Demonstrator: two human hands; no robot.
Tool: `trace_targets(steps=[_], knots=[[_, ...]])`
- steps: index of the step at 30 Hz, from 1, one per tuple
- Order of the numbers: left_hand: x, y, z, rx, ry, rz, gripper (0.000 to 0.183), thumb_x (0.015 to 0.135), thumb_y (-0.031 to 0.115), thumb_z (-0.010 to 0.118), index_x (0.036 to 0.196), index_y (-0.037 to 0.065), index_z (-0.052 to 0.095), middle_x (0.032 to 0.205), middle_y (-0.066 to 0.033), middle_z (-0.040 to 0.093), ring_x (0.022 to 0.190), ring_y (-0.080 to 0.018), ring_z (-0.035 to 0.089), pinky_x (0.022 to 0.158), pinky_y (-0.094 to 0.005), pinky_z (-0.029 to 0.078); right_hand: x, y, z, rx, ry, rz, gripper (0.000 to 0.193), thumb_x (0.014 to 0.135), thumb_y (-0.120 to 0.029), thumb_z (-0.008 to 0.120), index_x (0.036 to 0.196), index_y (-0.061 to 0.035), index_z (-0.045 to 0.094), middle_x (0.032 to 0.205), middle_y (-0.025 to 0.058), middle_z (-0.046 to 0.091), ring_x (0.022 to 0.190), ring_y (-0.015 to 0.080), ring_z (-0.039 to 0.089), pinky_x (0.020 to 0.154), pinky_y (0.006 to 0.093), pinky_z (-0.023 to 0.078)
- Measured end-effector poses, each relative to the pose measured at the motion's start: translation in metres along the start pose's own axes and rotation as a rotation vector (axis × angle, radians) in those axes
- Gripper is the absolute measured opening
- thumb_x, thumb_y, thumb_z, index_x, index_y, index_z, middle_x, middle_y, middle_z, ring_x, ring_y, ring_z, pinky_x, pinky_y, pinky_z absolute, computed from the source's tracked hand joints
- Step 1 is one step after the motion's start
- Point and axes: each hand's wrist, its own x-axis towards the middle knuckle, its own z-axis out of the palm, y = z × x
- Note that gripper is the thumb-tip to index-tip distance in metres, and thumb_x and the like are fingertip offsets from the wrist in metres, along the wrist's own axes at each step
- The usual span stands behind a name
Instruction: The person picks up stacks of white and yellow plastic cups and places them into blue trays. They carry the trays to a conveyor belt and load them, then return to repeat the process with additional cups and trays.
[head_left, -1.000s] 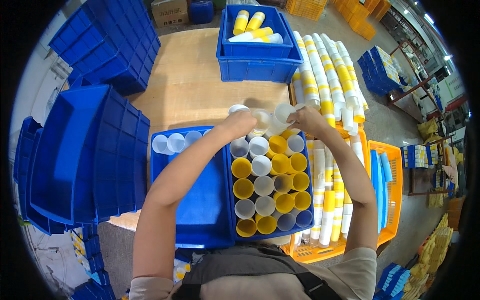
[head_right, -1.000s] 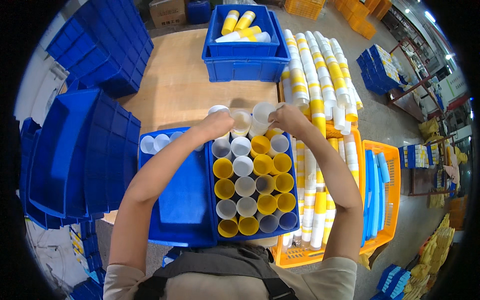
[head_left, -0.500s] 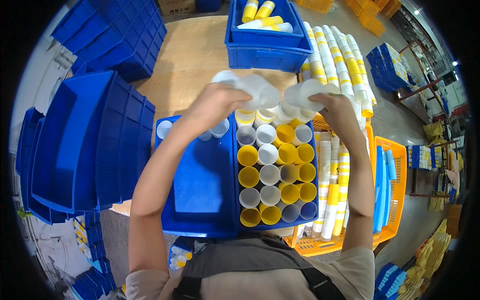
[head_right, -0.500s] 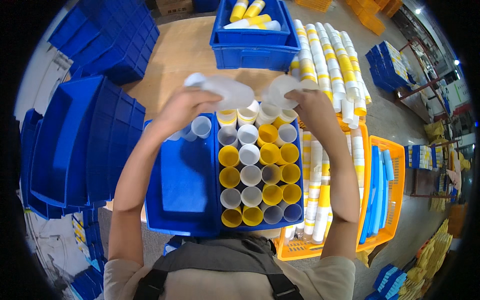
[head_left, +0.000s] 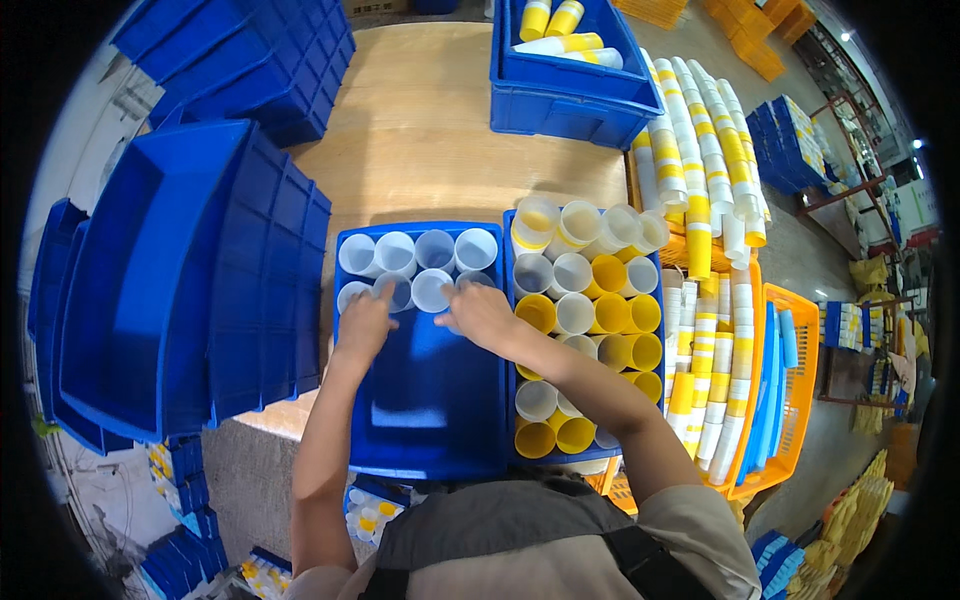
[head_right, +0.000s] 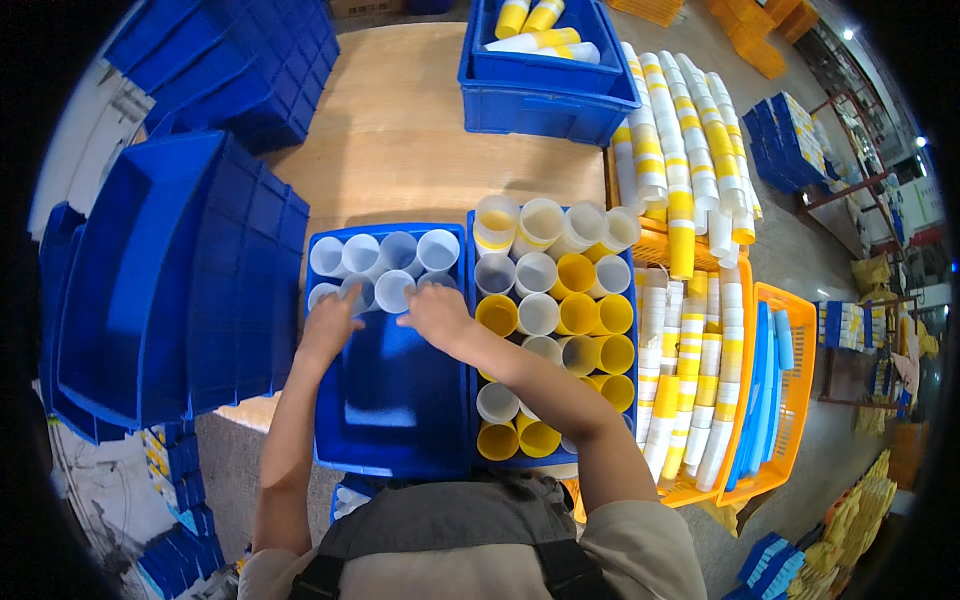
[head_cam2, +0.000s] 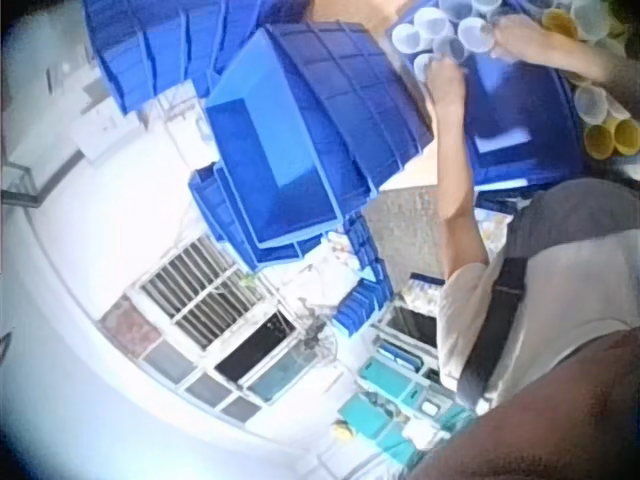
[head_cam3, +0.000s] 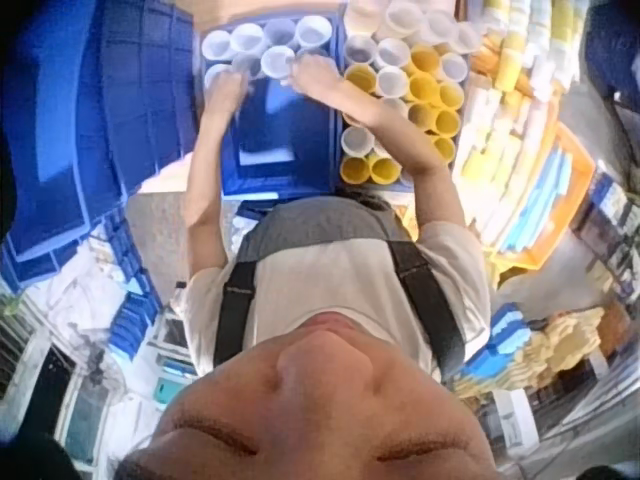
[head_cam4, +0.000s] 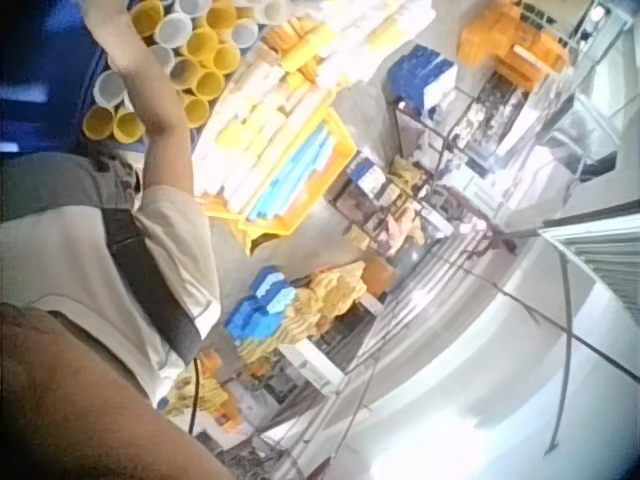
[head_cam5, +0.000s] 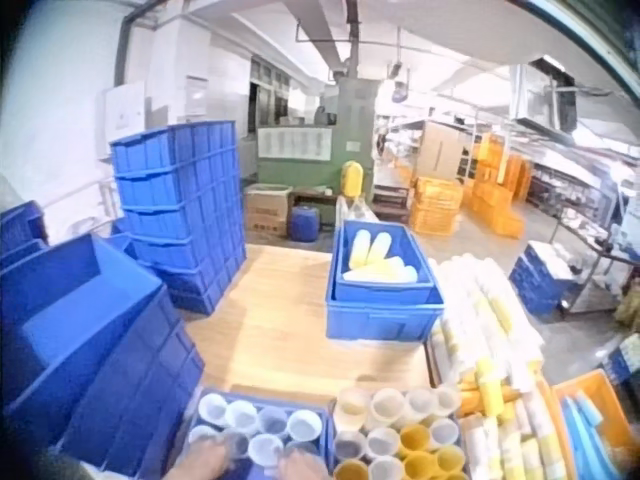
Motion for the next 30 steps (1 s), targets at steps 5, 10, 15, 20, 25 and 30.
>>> trace_targets(steps=[5,10,15,20,25,30], knots=[[0.019,0.086,-0.069,-0.061,0.113,0.217,0.054,0.074,0.013,0.078,0.126,0.011,0.06,0.1,-0.0189,0.066,0.099,-0.0355,0.064,0.08,-0.0431,0.054,-0.064,0.024,-0.104,0.035,0.224,-0.141,0.054,0.085,-0.036,0.07,0.131,-0.0103,0.057,0.115,0.013,0.065,0.099,0.0329,0.065,0.08,0.0407,0.054],[0.105,0.166,-0.047,-0.113,0.4,0.599,0.049,0.078,0.009,0.071,0.125,0.015,0.062,0.105,-0.0138,0.065,0.1,-0.0325,0.063,0.077,-0.0415,0.054,-0.094,0.112,-0.156,-0.38,0.478,0.138,0.049,0.079,-0.01,0.072,0.126,-0.0117,0.057,0.113,0.013,0.062,0.107,0.0297,0.06,0.085,0.0387,0.051],[0.157,0.19,-0.017,-0.183,-0.06,0.53,0.019,0.08,0.006,0.062,0.095,0.005,0.073,0.087,-0.0231,0.069,0.088,-0.0368,0.069,0.078,-0.0474,0.055,-0.103,0.173,-0.16,-0.269,0.004,0.34,0.032,0.085,-0.014,0.072,0.117,-0.013,0.068,0.105,0.0155,0.068,0.097,0.0308,0.067,0.084,0.0373,0.055],[0.179,0.178,-0.003,-0.111,-0.083,0.673,0.017,0.086,0.013,0.065,0.102,0.011,0.071,0.075,-0.0197,0.066,0.076,-0.0388,0.066,0.067,-0.0465,0.05,-0.086,0.218,-0.156,-0.257,0.089,0.063,0.016,0.086,-0.012,0.071,0.101,-0.0108,0.076,0.093,0.0127,0.073,0.083,0.0288,0.071,0.079,0.0356,0.057],[0.175,0.175,-0.002,-0.165,-0.032,0.664,0.017,0.086,0.022,0.068,0.097,0.01,0.072,0.068,-0.0203,0.064,0.07,-0.0394,0.064,0.064,-0.0475,0.049,-0.085,0.223,-0.153,-0.308,0.098,0.026,0.015,0.083,-0.014,0.073,0.097,-0.0108,0.076,0.092,0.0103,0.075,0.078,0.0256,0.071,0.077,0.0339,0.056],[0.164,0.192,-0.025,-0.215,0.015,0.562,0.015,0.081,0.011,0.068,0.094,0.006,0.073,0.082,-0.0173,0.07,0.08,-0.0361,0.069,0.069,-0.0466,0.053,-0.085,0.22,-0.156,-0.309,0.108,0.09,0.022,0.076,-0.021,0.077,0.096,-0.0119,0.077,0.085,0.0121,0.072,0.081,0.0276,0.067,0.071,0.0381,0.053]])
